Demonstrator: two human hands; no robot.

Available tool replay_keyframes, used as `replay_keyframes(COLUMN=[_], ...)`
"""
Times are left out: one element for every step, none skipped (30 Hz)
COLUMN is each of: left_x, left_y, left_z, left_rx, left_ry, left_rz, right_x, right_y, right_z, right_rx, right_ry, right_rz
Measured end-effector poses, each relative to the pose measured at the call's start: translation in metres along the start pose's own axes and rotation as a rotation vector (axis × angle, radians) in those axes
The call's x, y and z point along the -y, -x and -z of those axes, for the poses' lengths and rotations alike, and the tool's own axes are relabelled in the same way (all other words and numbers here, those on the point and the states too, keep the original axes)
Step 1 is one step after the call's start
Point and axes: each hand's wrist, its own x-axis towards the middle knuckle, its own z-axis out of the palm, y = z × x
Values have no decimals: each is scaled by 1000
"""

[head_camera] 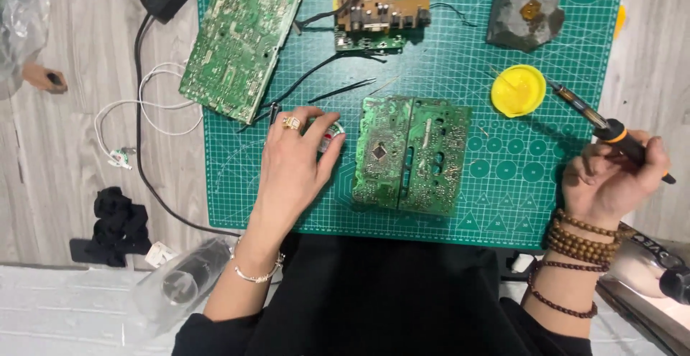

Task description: Soldering components on a printed circuit board using a soldering iron and solder wire on a repair mat.

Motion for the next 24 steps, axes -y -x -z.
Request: replay_keyframes(left_x=[-1,-1,0,1,3,6,9,10,12,14,14,14,15,18,20,22,22,23,24,25,27,30,28,26], left_y=[-2,2,4,7,10,13,15,18,21,23,24,25,25,27,29,31,32,33,36,38,40,42,41,41], left_z=[-3,-7,-11,-15,-18,-21,-24,-26,-27,-27,-25,-22,-19,-17,-16,-16,-16,-16,-15,-18,-22,-24,-23,-22], left_rx=[39,44,76,108,119,108,90,92,54,15,10,18,23,13,47,80,74,120,167,162,84,7,2,-46], left_ry=[-19,-19,-27,-35,-35,-38,-43,-44,-45,-46,-51,-75,-99,-104,-94,-84,-77,-57,-38,-33,-59,-87,-86,-60], left_rz=[15,5,16,27,25,21,17,14,45,75,79,99,119,122,143,165,162,180,204,208,158,107,121,97], right_x=[0,0,0,0,-1,-2,-3,-2,-1,0,0,1,1,1,1,2,2,1,0,1,0,-1,0,0], right_y=[1,2,2,1,1,1,-3,0,-1,-1,1,3,3,3,4,4,3,3,2,3,1,0,0,-1], right_z=[2,2,2,2,5,6,7,8,7,5,2,-1,-5,-7,-9,-11,-9,-8,-7,-4,-3,-2,1,5], right_rx=[-35,-42,0,42,32,98,171,168,137,107,114,95,81,92,55,19,23,39,56,62,64,67,75,46], right_ry=[-26,-30,-69,-108,-108,-125,-142,-144,-143,-143,-146,-109,-73,-76,-53,-30,-25,-60,-94,-87,-90,-92,-85,-79], right_rz=[-15,-8,-24,-40,-41,-31,-18,-17,-37,-58,-62,-43,-22,-23,-10,3,10,-1,-19,-19,-23,-27,-37,-47])
